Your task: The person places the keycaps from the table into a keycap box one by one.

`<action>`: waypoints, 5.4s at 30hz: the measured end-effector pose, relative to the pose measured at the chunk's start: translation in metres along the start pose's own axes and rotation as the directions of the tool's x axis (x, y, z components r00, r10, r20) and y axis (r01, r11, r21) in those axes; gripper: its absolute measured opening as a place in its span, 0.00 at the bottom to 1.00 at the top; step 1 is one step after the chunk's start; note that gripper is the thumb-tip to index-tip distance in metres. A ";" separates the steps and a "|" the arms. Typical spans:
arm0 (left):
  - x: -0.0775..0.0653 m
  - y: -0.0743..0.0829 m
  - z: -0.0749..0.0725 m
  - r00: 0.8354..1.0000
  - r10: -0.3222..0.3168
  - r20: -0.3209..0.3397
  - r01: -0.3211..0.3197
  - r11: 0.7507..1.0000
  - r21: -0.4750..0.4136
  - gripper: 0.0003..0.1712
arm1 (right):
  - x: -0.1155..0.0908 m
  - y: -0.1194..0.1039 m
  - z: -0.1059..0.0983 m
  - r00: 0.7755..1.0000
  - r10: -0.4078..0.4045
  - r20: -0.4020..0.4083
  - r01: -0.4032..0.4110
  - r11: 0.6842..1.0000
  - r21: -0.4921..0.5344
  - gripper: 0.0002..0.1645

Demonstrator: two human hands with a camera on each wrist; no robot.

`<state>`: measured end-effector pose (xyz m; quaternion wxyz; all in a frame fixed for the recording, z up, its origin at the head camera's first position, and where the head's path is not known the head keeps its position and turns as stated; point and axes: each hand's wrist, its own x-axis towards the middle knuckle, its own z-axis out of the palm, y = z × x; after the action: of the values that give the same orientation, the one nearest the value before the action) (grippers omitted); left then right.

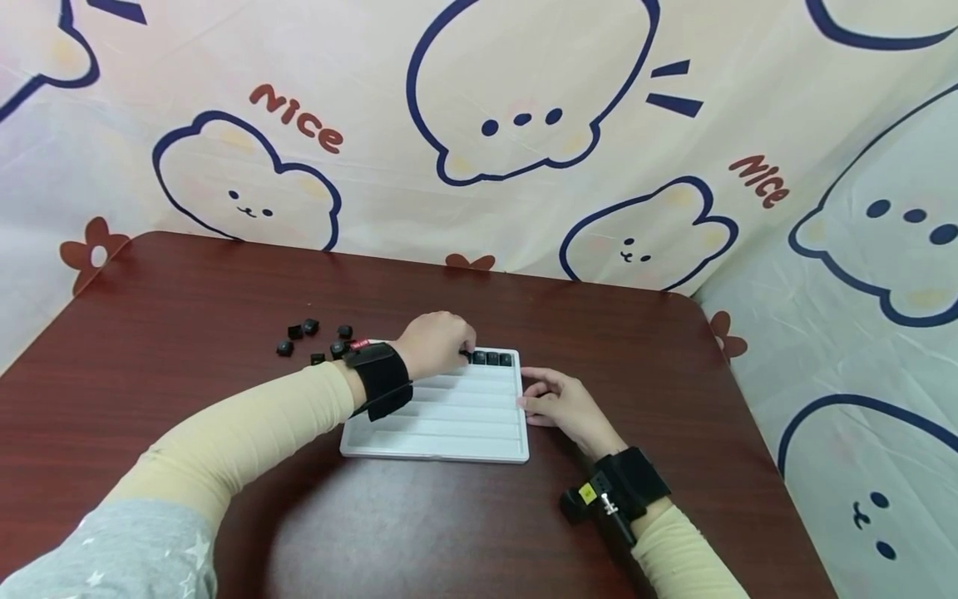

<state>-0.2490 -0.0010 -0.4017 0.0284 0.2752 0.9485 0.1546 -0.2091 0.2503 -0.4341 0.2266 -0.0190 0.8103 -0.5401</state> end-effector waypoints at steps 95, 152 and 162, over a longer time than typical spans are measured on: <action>-0.181 -0.162 -0.060 0.982 -0.154 -0.110 0.128 0.969 -0.210 0.13 | 0.001 0.002 0.000 0.999 0.023 -0.024 -0.024 0.999 -0.036 0.37; -0.169 -0.163 -0.052 0.971 -0.241 -0.005 0.234 0.950 -0.207 0.13 | 0.002 0.002 0.000 1.000 0.011 -0.004 -0.011 1.000 -0.024 0.37; -0.168 -0.161 -0.048 0.946 -0.325 0.004 0.318 0.923 -0.215 0.10 | 0.003 0.001 -0.001 1.000 0.015 -0.014 -0.016 1.000 -0.027 0.37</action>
<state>-0.1963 -0.2323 -0.4116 0.0677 0.1089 0.9589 0.2530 -0.2116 0.2510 -0.4355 0.2250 -0.0121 0.8192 -0.5274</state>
